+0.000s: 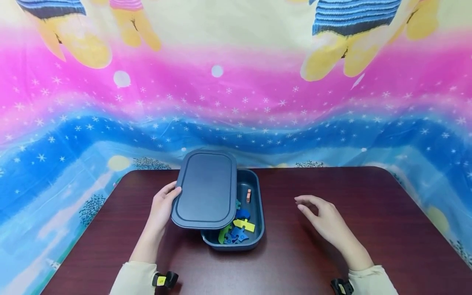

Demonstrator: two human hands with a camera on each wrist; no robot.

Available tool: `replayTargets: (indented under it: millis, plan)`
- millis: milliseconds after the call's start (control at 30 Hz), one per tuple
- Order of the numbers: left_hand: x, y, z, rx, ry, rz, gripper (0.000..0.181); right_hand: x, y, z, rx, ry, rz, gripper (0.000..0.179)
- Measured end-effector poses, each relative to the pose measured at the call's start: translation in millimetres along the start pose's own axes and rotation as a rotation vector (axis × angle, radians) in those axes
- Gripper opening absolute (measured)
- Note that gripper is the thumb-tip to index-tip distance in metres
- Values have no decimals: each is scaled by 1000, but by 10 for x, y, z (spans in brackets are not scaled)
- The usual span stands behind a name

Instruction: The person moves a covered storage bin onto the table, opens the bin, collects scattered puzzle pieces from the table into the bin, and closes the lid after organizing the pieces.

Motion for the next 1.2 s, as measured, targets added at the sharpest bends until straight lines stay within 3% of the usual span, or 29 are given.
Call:
replayTargets:
  millis: [333,600,800,1000,1200]
  plan:
    - [70,-53,-271,-12,-108,1,47,-6,8,-6,11,6,10,22]
    - [160,-112,-451,-35,-213,-55,52,-16,-6,1,3,2,14,21]
    - [180,-180,-531,-44,-215,15,51,-29,-26,-19,0,-6,14,22]
    - [199,-188,-586,-35,-236,5,49,-34,-38,-30,-17,-18,5,21]
    - [182,-208,-579,-88,-194,-28,50,-37,-40,-31,-20,-27,-3,22]
Point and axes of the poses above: each hand's wrist, its own x-axis away from the middle knuckle, its own z-axis out of the back of the hand, y = z × x, the point moved 5 cm from there along -x, towards the middle knuckle, and after that the axes turned 15 degrees about z, right-handed, at the moved point
